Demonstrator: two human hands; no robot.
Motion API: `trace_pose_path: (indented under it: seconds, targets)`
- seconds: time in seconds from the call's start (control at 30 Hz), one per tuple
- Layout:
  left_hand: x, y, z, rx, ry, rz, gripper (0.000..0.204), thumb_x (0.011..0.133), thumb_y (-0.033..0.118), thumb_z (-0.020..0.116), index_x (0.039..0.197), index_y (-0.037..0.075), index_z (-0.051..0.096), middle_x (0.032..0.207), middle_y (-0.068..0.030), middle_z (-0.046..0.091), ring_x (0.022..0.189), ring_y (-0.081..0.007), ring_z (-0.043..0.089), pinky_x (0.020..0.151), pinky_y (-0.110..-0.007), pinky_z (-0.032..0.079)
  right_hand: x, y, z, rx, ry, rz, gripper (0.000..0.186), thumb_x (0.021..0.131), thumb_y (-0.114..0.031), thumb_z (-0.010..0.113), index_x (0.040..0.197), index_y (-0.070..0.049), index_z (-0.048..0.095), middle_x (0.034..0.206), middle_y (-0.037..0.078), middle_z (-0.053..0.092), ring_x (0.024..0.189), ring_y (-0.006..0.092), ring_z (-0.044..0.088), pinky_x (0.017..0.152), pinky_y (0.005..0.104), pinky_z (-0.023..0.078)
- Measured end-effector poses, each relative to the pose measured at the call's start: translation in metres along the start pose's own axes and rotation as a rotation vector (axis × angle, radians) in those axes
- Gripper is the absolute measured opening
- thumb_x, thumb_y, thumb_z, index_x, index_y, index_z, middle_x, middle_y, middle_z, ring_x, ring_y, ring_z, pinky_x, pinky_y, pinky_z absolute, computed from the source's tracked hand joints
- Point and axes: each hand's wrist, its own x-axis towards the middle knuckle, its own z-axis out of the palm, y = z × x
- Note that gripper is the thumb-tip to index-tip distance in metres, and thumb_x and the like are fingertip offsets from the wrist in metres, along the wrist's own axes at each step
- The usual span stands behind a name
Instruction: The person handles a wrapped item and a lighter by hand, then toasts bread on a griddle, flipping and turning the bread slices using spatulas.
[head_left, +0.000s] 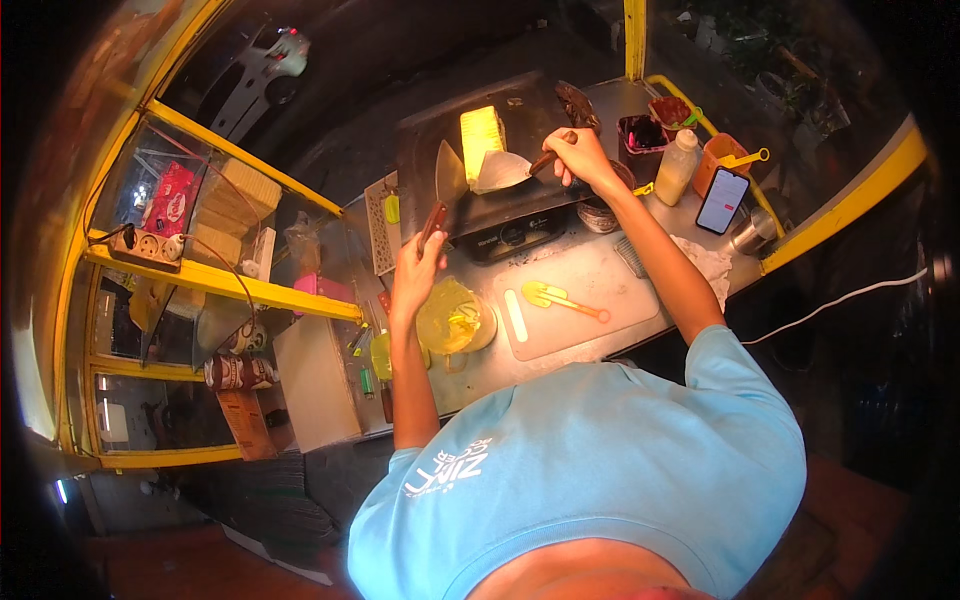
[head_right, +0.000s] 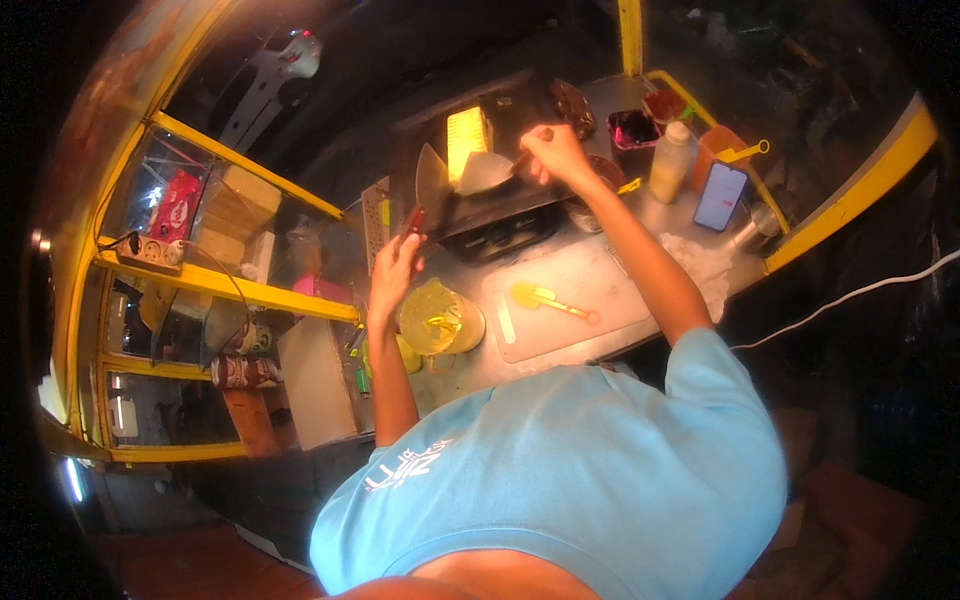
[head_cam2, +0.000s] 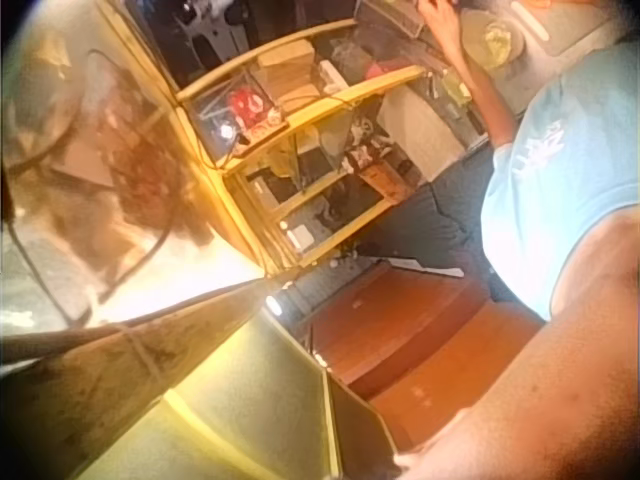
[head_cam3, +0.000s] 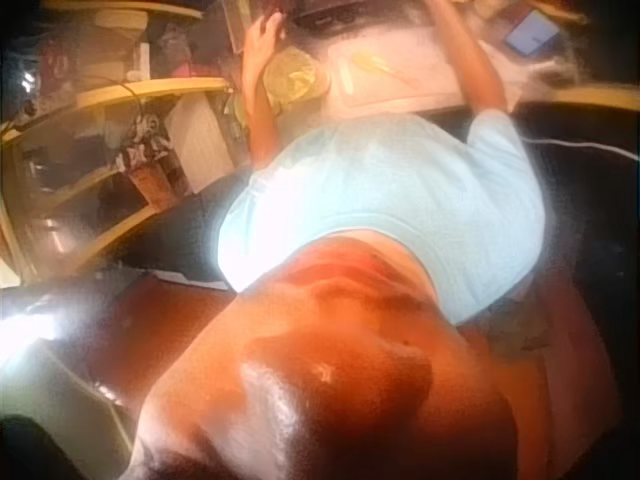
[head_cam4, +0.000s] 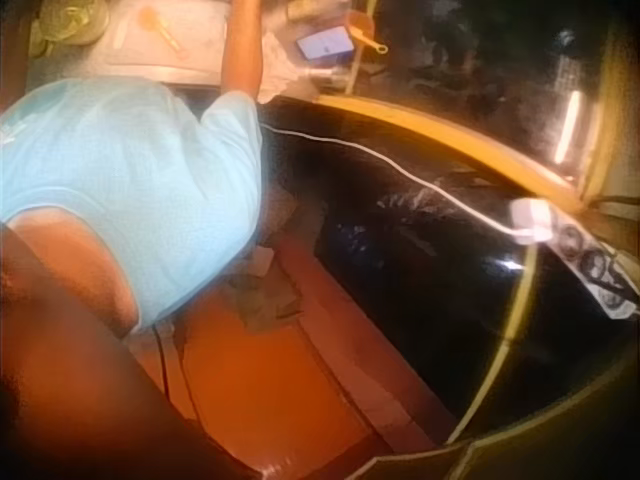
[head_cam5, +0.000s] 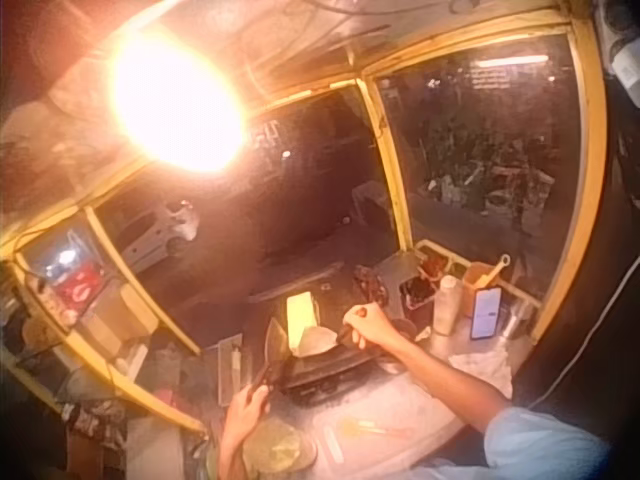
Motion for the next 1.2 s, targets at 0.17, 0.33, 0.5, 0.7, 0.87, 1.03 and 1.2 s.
trace_pose_path:
  seconds: [0.17, 0.33, 0.5, 0.7, 0.87, 1.03, 1.2]
  targets:
    - [-0.001, 0.001, -0.025, -0.219, 0.073, -0.112, 0.043, 0.102, 0.039, 0.05, 0.105, 0.0, 0.067, 0.062, 0.0029, 0.054, 0.05, -0.0027, 0.042, 0.046, -0.02, 0.03, -0.011, -0.011, -0.016, 0.118, -0.089, -0.044, 0.02, 0.094, -0.019, 0.062, 0.092, 0.001, 0.066, 0.062, 0.008, 0.064, 0.042, 0.0131, 0.058, 0.039, 0.0238, 0.045]
    - [0.008, -0.007, -0.043, -0.236, 0.107, -0.101, 0.044, 0.103, 0.038, 0.049, 0.105, -0.001, 0.068, 0.062, 0.0029, 0.054, 0.049, -0.003, 0.042, 0.046, -0.02, 0.031, -0.016, -0.008, -0.05, 0.083, -0.018, -0.001, 0.023, 0.094, -0.022, 0.06, 0.096, 0.0, 0.065, 0.064, 0.009, 0.065, 0.044, 0.0142, 0.06, 0.042, 0.0243, 0.047]
    - [0.042, -0.014, -0.041, -0.234, 0.105, -0.106, 0.043, 0.103, 0.039, 0.05, 0.104, -0.001, 0.067, 0.062, 0.0028, 0.054, 0.048, -0.0035, 0.042, 0.045, -0.021, 0.032, 0.0, 0.01, -0.05, -0.025, 0.024, 0.108, 0.023, 0.091, -0.023, 0.061, 0.096, -0.001, 0.065, 0.065, 0.011, 0.065, 0.044, 0.015, 0.06, 0.042, 0.0249, 0.047]
    - [0.095, -0.022, 0.012, -0.199, 0.118, -0.083, 0.042, 0.1, 0.041, 0.053, 0.098, 0.001, 0.066, 0.061, 0.0018, 0.055, 0.047, -0.0059, 0.045, 0.045, -0.024, 0.033, 0.042, 0.018, -0.002, -0.037, 0.051, 0.134, 0.023, 0.089, -0.023, 0.063, 0.09, 0.001, 0.063, 0.066, 0.014, 0.067, 0.047, 0.0185, 0.065, 0.042, 0.0273, 0.049]
    - [0.109, -0.018, 0.025, -0.074, 0.151, 0.025, 0.04, 0.101, 0.038, 0.052, 0.099, 0.0, 0.065, 0.062, 0.0014, 0.054, 0.049, -0.0068, 0.046, 0.046, -0.026, 0.034, 0.073, 0.006, 0.043, -0.017, 0.035, 0.102, 0.021, 0.089, -0.02, 0.061, 0.09, 0.001, 0.065, 0.07, 0.015, 0.069, 0.053, 0.02, 0.068, 0.045, 0.0275, 0.052]
    - [0.099, -0.01, 0.004, -0.306, 0.222, 0.013, 0.04, 0.103, 0.038, 0.048, 0.106, 0.001, 0.064, 0.063, 0.0038, 0.05, 0.048, -0.0046, 0.042, 0.041, -0.022, 0.031, 0.066, 0.013, 0.045, -0.352, 0.249, -0.787, 0.023, 0.088, -0.012, 0.066, 0.11, -0.007, 0.068, 0.082, 0.012, 0.068, 0.071, 0.0208, 0.064, 0.067, 0.0329, 0.049]
    - [0.059, -0.014, -0.038, -0.189, 0.21, 0.002, 0.042, 0.103, 0.038, 0.048, 0.104, 0.001, 0.068, 0.058, 0.0042, 0.048, 0.048, -0.0042, 0.041, 0.044, -0.023, 0.031, 0.033, 0.006, 0.009, -0.408, 0.269, -0.886, 0.023, 0.089, -0.01, 0.066, 0.112, -0.007, 0.067, 0.079, 0.009, 0.066, 0.065, 0.0187, 0.059, 0.063, 0.0324, 0.048]
